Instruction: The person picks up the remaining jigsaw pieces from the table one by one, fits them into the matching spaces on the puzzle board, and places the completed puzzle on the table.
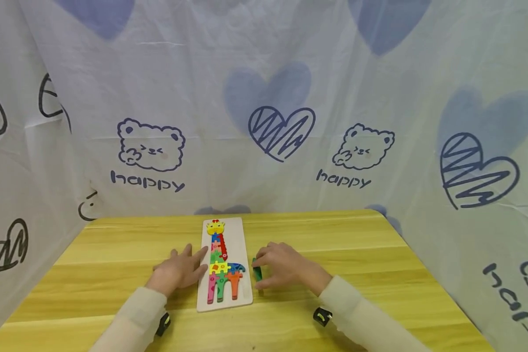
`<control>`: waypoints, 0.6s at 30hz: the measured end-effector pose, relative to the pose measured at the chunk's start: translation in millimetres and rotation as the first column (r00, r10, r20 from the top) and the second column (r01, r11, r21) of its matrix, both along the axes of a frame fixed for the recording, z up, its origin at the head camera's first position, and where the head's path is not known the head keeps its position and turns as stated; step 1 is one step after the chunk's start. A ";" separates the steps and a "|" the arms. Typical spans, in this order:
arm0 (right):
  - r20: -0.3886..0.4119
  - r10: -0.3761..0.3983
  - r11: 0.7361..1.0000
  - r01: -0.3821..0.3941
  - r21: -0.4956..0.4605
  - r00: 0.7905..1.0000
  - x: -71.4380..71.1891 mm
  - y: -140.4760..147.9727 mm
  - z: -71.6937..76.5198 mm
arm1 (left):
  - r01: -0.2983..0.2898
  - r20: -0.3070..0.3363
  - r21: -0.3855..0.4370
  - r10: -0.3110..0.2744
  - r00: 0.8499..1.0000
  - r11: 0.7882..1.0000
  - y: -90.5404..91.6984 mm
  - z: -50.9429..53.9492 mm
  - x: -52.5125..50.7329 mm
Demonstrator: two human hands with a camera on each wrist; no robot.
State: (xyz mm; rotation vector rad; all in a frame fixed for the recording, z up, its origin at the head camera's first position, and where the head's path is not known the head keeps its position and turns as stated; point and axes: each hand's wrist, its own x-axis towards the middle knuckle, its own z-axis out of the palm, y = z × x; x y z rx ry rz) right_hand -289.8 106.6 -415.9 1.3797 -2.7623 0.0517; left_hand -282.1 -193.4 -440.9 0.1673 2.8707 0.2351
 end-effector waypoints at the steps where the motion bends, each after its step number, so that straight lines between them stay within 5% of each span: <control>1: 0.004 -0.004 1.000 0.004 0.007 1.000 0.2 -2.8 -0.6 | 0.001 -0.002 0.000 -0.001 1.000 1.000 -0.1 0.3 -0.1; 18: 0.027 -0.050 0.997 0.048 0.064 0.998 1.8 -29.6 -9.8 | -0.005 -0.008 0.017 0.005 1.000 1.000 0.6 1.6 0.6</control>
